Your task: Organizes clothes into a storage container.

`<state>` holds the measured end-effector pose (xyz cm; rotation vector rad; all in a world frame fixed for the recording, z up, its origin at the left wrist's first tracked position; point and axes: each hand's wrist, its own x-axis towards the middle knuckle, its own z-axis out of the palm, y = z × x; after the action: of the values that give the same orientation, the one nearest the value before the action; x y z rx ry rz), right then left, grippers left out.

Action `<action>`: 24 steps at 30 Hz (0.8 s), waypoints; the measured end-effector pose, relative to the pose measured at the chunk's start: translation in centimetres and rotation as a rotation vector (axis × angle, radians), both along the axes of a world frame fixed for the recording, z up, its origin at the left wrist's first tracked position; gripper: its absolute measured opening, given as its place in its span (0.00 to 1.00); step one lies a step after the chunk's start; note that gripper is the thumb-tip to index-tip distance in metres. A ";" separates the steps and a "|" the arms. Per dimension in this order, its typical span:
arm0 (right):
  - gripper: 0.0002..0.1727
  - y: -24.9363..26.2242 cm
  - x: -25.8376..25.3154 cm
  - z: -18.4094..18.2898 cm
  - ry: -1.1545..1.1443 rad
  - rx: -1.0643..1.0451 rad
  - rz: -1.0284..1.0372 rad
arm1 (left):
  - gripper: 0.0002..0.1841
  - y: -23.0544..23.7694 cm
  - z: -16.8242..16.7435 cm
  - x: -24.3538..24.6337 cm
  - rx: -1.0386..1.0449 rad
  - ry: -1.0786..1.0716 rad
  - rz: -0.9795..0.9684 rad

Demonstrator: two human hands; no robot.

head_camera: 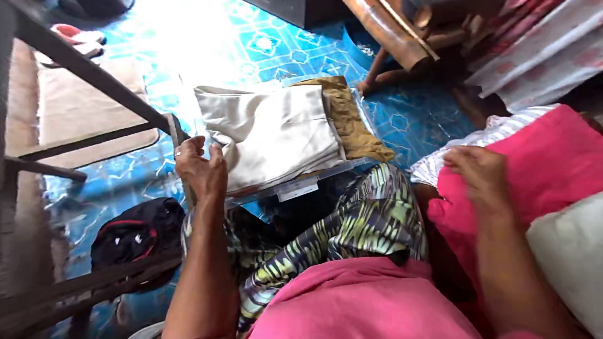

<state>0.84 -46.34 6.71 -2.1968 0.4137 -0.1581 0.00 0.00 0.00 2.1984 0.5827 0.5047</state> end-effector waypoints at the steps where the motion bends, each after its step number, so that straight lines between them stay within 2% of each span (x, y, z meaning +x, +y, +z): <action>1: 0.17 2.7 1.5 -0.7 0.045 0.046 0.079 | 0.24 0.2 -0.1 -0.1 -0.005 0.024 0.010; 3: 0.22 7.7 4.7 -2.2 0.156 0.121 0.219 | 0.24 0.6 -0.5 0.0 -0.061 0.060 0.014; 7: 0.34 16.3 10.1 -5.6 0.272 0.165 0.340 | 0.20 1.1 -2.5 0.4 -0.174 -0.015 0.008; 9: 0.42 20.0 10.8 -5.5 0.308 0.031 0.352 | 0.19 1.5 -3.2 0.4 -0.241 -0.063 -0.001; 11: 0.46 22.8 10.4 -4.6 0.325 -0.138 0.322 | 0.19 1.6 -3.6 0.3 -0.277 -0.095 -0.010; 13: 0.45 24.1 10.0 -3.9 0.307 -0.124 0.285 | 0.18 1.5 -3.7 0.4 -0.271 -0.106 -0.008; 16: 0.33 24.0 9.9 -3.9 0.275 0.284 0.160 | 0.18 1.6 -4.0 0.6 -0.239 -0.095 -0.012; 19: 0.26 23.4 8.7 -3.2 0.305 0.646 0.139 | 0.17 1.5 -3.9 0.8 -0.254 -0.096 -0.009; 21: 0.17 23.5 7.3 -2.4 0.317 0.886 0.128 | 0.18 1.9 -3.7 0.5 -0.302 -0.081 -0.022; 24: 0.11 22.4 5.5 -0.1 0.299 1.119 0.127 | 0.20 3.6 -4.6 0.3 -0.352 -0.130 -0.081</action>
<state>6.36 -23.95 6.64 -1.1235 0.3863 0.3961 0.27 3.65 -4.64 1.8335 0.4708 0.4595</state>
